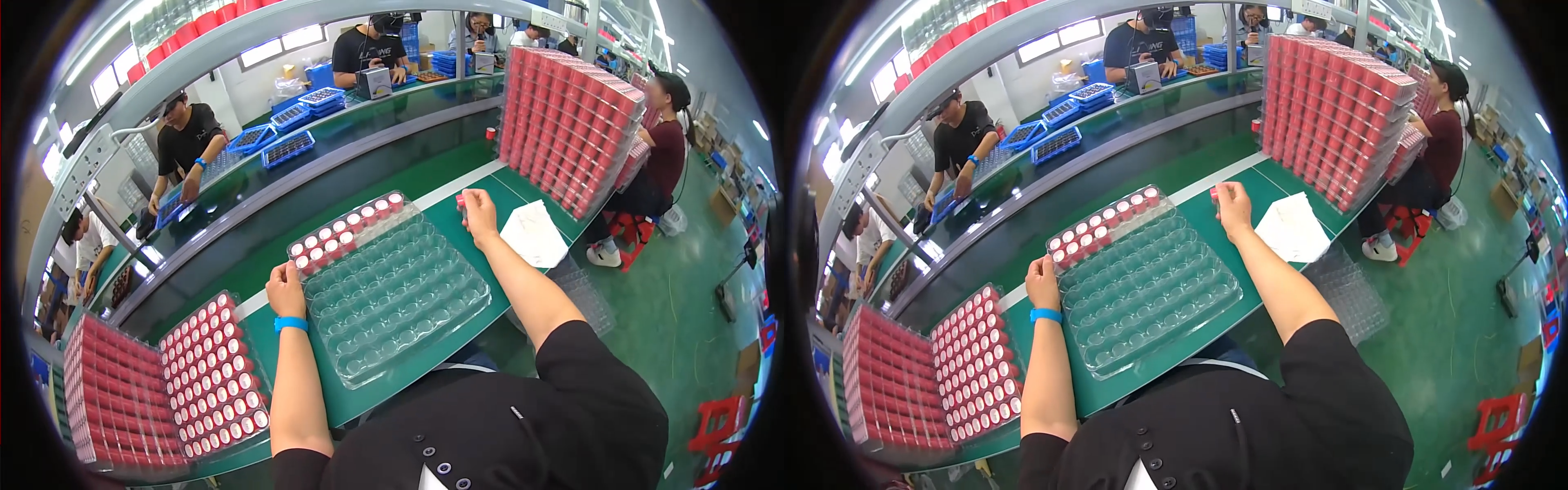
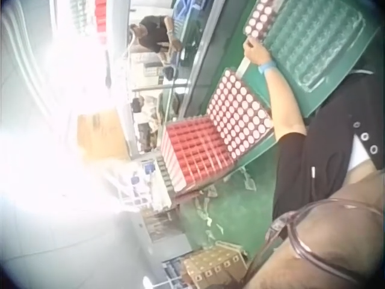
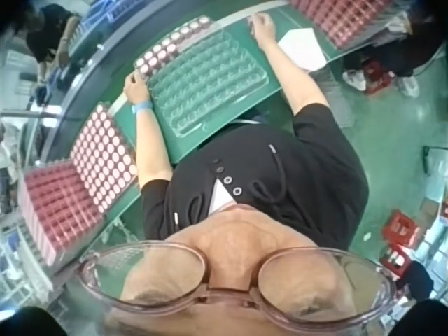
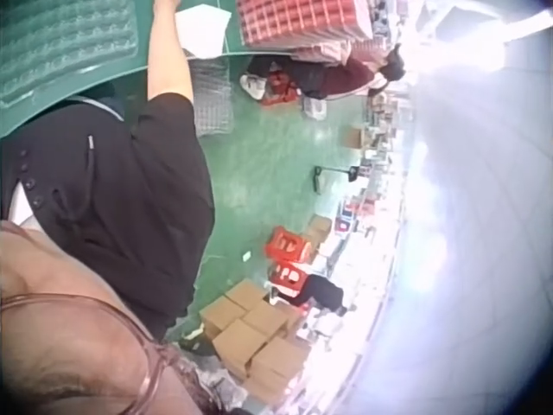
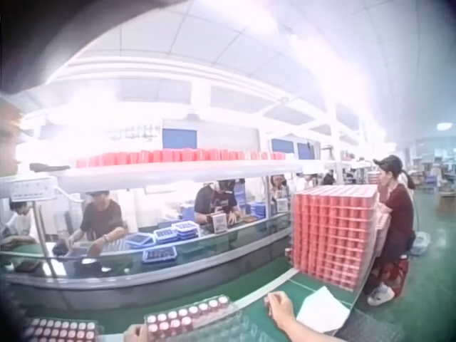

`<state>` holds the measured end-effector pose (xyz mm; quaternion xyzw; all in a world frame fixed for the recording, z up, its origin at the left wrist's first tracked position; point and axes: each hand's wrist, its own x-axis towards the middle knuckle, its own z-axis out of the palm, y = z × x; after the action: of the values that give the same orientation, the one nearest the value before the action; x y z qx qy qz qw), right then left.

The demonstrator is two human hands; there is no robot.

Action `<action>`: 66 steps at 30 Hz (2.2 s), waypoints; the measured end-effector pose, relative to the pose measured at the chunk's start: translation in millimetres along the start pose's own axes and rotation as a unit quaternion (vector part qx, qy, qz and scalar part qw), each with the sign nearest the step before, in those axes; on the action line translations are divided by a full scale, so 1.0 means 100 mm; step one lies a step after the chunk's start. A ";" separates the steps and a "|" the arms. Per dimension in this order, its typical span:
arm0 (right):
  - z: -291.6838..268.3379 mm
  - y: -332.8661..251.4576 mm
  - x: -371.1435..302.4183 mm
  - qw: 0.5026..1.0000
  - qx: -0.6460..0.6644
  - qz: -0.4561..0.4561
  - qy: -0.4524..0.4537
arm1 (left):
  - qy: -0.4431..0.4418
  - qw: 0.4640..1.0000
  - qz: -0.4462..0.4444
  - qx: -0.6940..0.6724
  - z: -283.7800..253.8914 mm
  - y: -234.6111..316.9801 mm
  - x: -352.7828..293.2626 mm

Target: The person assembles small cylindrical electronic components by hand, then places them into organized plastic trays.

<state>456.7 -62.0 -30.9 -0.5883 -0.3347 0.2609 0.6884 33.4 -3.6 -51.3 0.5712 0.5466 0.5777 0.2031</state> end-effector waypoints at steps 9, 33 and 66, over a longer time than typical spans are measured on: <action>0.40 -0.58 -0.12 0.992 0.038 -0.014 -0.122 | 0.055 0.995 0.042 -0.073 -0.20 0.38 -0.11; 1.20 -1.97 -0.76 0.825 0.182 -0.038 -0.533 | -0.224 0.955 0.072 -0.181 -0.19 2.44 -0.15; 1.27 -1.84 -0.59 0.842 0.185 -0.115 -0.494 | -0.226 0.919 0.070 -0.316 -0.09 2.15 0.08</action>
<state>315.5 -57.2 152.0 -0.2010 -0.6411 0.4930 0.5528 107.2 -69.0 140.3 0.6297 0.2338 0.5885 0.4500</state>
